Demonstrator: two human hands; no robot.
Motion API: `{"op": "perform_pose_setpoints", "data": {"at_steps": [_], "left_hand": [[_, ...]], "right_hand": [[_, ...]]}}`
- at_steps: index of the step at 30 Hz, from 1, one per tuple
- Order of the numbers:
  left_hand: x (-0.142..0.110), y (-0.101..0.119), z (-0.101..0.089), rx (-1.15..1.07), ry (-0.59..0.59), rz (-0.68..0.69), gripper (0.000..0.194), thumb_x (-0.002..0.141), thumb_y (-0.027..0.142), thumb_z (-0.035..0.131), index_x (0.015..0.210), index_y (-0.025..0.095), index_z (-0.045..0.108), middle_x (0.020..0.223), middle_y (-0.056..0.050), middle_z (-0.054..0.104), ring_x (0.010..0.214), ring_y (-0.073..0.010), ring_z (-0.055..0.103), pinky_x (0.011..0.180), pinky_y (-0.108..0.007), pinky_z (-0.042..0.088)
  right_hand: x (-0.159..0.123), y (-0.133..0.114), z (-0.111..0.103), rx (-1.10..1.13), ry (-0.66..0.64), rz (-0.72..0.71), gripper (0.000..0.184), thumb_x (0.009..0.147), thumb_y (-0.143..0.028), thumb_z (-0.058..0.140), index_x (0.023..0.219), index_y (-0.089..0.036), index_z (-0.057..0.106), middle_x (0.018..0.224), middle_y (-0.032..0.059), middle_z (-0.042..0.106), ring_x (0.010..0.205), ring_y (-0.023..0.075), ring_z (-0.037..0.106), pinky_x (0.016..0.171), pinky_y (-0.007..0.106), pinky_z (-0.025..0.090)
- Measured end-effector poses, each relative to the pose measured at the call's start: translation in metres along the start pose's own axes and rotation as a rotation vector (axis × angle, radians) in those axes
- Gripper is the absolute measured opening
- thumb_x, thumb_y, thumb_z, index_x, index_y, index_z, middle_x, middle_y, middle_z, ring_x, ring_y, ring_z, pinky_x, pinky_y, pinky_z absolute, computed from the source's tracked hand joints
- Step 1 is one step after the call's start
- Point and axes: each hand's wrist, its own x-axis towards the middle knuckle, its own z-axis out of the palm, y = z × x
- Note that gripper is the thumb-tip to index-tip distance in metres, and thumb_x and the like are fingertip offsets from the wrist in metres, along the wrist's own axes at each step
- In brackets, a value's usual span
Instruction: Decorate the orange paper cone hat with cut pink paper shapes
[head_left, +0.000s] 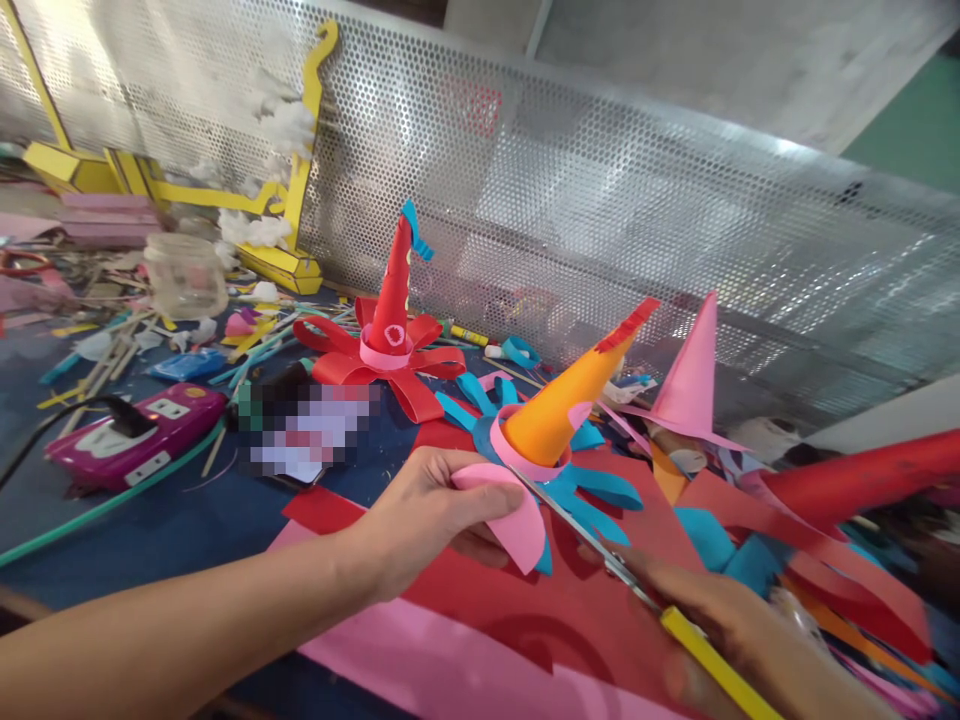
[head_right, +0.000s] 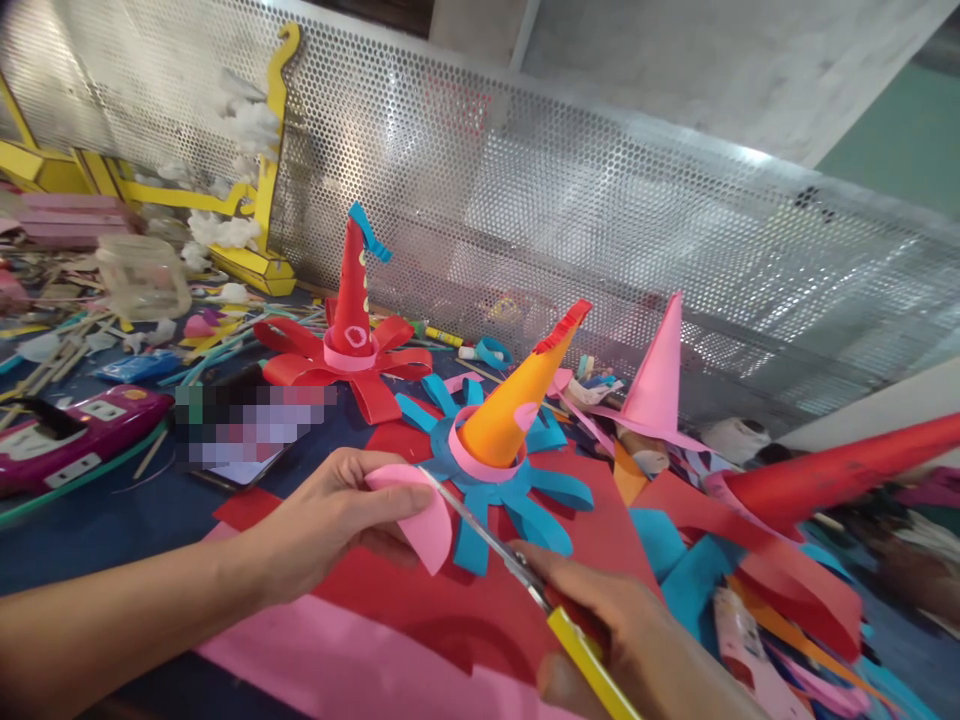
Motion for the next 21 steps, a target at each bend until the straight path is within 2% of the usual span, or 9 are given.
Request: {"op": "perform_pose_setpoints", "data": {"at_steps": [3, 5, 8, 12, 17, 21], "left_hand": [[0.0, 0.0, -0.001, 0.0, -0.02, 0.012, 0.018, 0.078, 0.027, 0.062, 0.072, 0.012, 0.07, 0.068, -0.005, 0.071, 0.064, -0.0164, 0.068, 0.061, -0.024, 0.055], [0.0, 0.0, -0.001, 0.017, -0.036, 0.021, 0.019, 0.079, 0.027, 0.061, 0.075, 0.012, 0.072, 0.07, -0.006, 0.072, 0.066, -0.0166, 0.068, 0.062, -0.023, 0.054], [0.0, 0.0, -0.001, 0.036, -0.041, 0.019, 0.02, 0.078, 0.028, 0.061, 0.076, 0.012, 0.073, 0.071, -0.007, 0.073, 0.067, -0.0174, 0.068, 0.062, -0.024, 0.054], [0.001, -0.001, -0.002, 0.039, -0.053, 0.024, 0.019, 0.078, 0.027, 0.062, 0.076, 0.012, 0.074, 0.071, -0.007, 0.072, 0.065, -0.0165, 0.067, 0.062, -0.024, 0.055], [0.001, -0.001, -0.003, 0.058, -0.068, 0.018, 0.019, 0.078, 0.027, 0.062, 0.073, 0.011, 0.072, 0.069, -0.007, 0.072, 0.063, -0.016, 0.065, 0.062, -0.025, 0.055], [0.0, -0.001, -0.002, 0.052, -0.073, 0.012, 0.02, 0.078, 0.028, 0.063, 0.075, 0.011, 0.072, 0.071, -0.007, 0.072, 0.065, -0.0162, 0.066, 0.062, -0.025, 0.055]], "right_hand": [[0.003, 0.002, -0.005, -0.043, -0.088, 0.012, 0.058, 0.063, -0.02, 0.06, 0.12, -0.027, 0.064, 0.057, -0.0043, 0.061, 0.041, 0.0132, 0.048, 0.04, 0.019, 0.037], [0.006, 0.002, -0.008, -0.08, -0.146, 0.024, 0.055, 0.063, -0.02, 0.063, 0.117, -0.027, 0.065, 0.057, -0.005, 0.06, 0.039, 0.0108, 0.044, 0.037, 0.018, 0.032], [0.01, 0.0, -0.012, -0.093, -0.18, 0.017, 0.052, 0.063, -0.022, 0.065, 0.115, -0.027, 0.067, 0.062, -0.0042, 0.061, 0.044, 0.0113, 0.047, 0.041, 0.018, 0.036], [0.013, 0.0, -0.016, -0.014, -0.24, 0.022, 0.051, 0.063, -0.029, 0.07, 0.113, -0.026, 0.068, 0.057, -0.0045, 0.059, 0.046, 0.0128, 0.047, 0.044, 0.02, 0.04], [0.008, 0.01, -0.011, 0.06, -0.115, 0.06, 0.035, 0.061, -0.034, 0.07, 0.092, -0.021, 0.077, 0.052, -0.0025, 0.057, 0.047, 0.0148, 0.046, 0.045, 0.023, 0.042], [0.0, 0.01, -0.003, 0.081, -0.064, 0.087, 0.04, 0.063, -0.033, 0.066, 0.1, -0.023, 0.075, 0.056, -0.0016, 0.06, 0.048, 0.0158, 0.05, 0.043, 0.022, 0.043]]}}
